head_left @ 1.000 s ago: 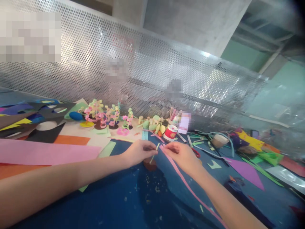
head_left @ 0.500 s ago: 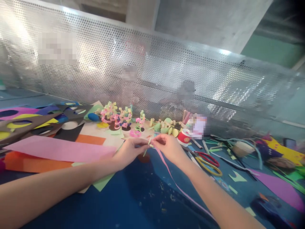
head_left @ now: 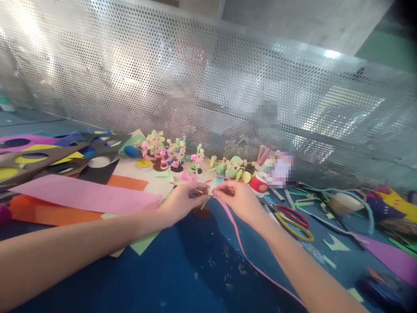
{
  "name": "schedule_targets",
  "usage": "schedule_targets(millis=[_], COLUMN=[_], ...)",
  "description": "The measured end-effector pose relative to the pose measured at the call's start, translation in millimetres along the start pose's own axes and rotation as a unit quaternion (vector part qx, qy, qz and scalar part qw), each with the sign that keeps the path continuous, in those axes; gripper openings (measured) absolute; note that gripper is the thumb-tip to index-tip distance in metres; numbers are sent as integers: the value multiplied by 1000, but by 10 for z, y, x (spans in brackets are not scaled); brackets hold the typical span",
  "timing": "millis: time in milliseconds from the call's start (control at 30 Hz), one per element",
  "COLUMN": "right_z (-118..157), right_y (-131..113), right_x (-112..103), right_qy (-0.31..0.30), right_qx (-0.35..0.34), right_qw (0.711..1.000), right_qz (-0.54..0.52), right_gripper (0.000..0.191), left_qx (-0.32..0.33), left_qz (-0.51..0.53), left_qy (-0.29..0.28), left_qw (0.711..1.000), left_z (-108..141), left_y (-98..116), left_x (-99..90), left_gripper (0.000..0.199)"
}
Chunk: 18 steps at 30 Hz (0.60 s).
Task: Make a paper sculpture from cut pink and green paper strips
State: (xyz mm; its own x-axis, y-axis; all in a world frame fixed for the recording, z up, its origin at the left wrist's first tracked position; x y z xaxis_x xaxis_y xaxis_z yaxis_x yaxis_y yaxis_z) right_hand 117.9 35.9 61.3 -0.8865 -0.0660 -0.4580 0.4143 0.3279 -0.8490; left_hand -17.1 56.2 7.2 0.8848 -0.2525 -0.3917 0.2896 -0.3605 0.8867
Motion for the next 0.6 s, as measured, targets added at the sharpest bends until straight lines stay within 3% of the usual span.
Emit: schedule_targets(millis=[600], right_z=[19], right_y=[-90], right_x=[3], right_qy=[-8], right_qx=[-18], right_qw=[1000], right_qz=[12], right_gripper=[8], left_qx=[-7], left_qz=[-30], left_qy=[19], left_qw=[999], left_z=[19], left_y=[11], left_x=[-31], left_gripper=[28])
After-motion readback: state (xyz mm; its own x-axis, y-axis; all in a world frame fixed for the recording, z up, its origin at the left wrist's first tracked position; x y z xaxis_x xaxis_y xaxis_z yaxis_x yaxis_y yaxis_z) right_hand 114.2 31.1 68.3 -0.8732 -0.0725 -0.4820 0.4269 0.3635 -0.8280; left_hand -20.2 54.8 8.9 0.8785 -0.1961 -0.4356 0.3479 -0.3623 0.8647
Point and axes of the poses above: each hand's wrist, its own z-axis away from the middle knuckle, its own x-axis out of the palm, y = z × x, the point moved 7 cm from there along -z, towards the middle knuckle, and after that the axes turned 12 degrees about -z, right-handed, at the moved point
